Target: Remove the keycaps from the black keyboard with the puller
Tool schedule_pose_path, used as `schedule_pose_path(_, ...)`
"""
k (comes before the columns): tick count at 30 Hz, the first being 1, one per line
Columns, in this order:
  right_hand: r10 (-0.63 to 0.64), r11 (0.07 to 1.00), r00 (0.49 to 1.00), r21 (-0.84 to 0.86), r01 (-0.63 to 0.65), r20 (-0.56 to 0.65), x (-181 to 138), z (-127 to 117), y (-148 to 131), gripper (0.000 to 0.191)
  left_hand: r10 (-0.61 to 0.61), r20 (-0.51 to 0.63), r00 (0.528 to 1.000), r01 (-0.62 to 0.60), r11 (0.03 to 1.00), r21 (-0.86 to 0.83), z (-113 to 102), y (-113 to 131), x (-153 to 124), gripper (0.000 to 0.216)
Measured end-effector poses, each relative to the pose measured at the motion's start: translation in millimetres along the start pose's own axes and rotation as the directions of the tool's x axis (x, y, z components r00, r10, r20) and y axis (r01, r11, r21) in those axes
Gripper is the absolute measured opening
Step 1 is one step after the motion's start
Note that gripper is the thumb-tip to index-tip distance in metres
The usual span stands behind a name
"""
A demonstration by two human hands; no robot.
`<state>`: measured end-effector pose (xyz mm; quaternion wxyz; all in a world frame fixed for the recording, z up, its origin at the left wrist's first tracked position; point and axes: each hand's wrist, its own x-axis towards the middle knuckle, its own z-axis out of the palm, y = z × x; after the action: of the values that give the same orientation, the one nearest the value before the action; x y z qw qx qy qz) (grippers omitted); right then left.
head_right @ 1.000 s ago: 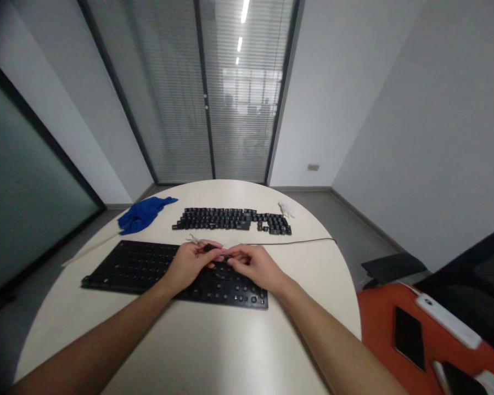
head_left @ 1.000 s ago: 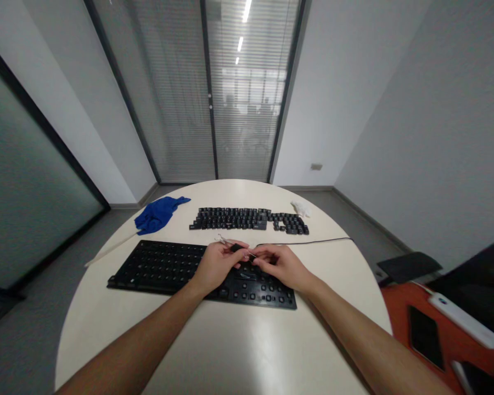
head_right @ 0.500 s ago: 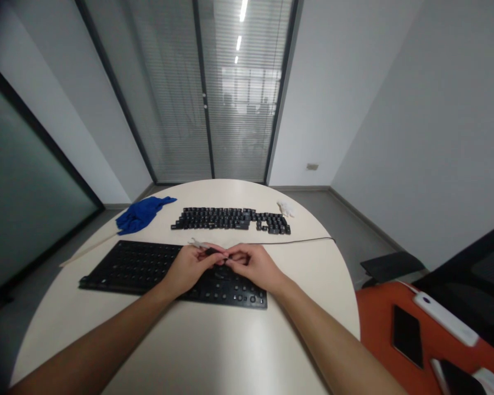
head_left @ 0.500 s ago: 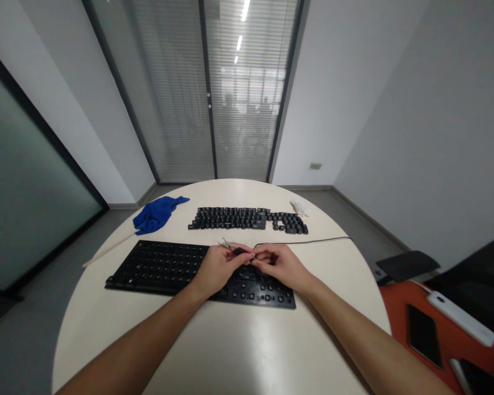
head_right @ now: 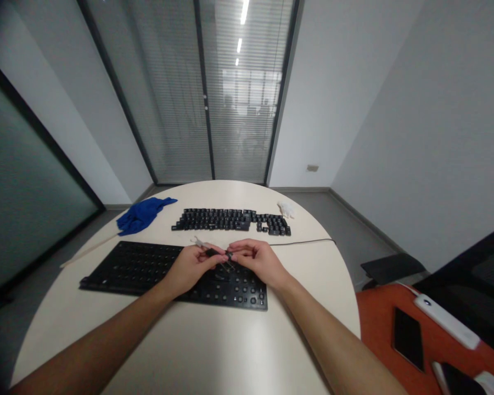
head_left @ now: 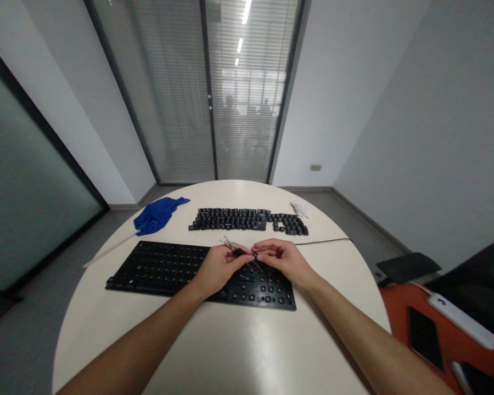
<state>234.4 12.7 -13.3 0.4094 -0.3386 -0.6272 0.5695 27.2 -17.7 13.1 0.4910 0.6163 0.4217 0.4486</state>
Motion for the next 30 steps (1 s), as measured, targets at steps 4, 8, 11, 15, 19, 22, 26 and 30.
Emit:
schedule_pose_path(4,-0.031,0.992,0.999,-0.118,0.034,0.028,-2,-5,-6,0.028,-0.069,0.002,0.998,0.069,0.997,0.028,-3,2,0,0.016)
schedule_pose_path(8,-0.107,0.895,0.979,-0.411,0.172,0.176,-6,-8,-16,0.023,-0.141,0.023,0.990,0.140,0.990,0.026,-7,-2,2,0.015)
schedule_pose_path(11,-0.136,0.816,0.960,-0.522,0.248,0.245,-7,-8,-20,0.026,-0.170,0.023,0.985,0.169,0.985,0.028,-8,-8,4,0.015)
schedule_pose_path(15,-0.170,0.733,0.949,-0.609,0.302,0.266,-8,-8,-22,0.034,-0.175,0.027,0.984,0.174,0.984,0.034,-8,-12,6,0.015)
schedule_pose_path(19,-0.212,0.616,0.931,-0.698,0.364,0.298,-8,-8,-25,0.031,-0.168,0.023,0.986,0.167,0.985,0.034,-8,-10,6,0.014)
schedule_pose_path(22,-0.225,0.553,0.920,-0.735,0.392,0.321,-8,-6,-27,0.023,-0.164,0.025,0.986,0.163,0.986,0.036,-9,-9,6,0.013)
schedule_pose_path(26,-0.232,0.494,0.920,-0.777,0.390,0.315,-7,-1,-26,0.020,-0.169,0.016,0.985,0.169,0.985,0.023,-9,-10,6,0.013)
schedule_pose_path(30,-0.282,0.526,0.933,-0.777,0.345,0.223,-4,-7,-22,0.020,-0.172,0.011,0.985,0.172,0.985,-0.003,-8,-11,6,0.013)
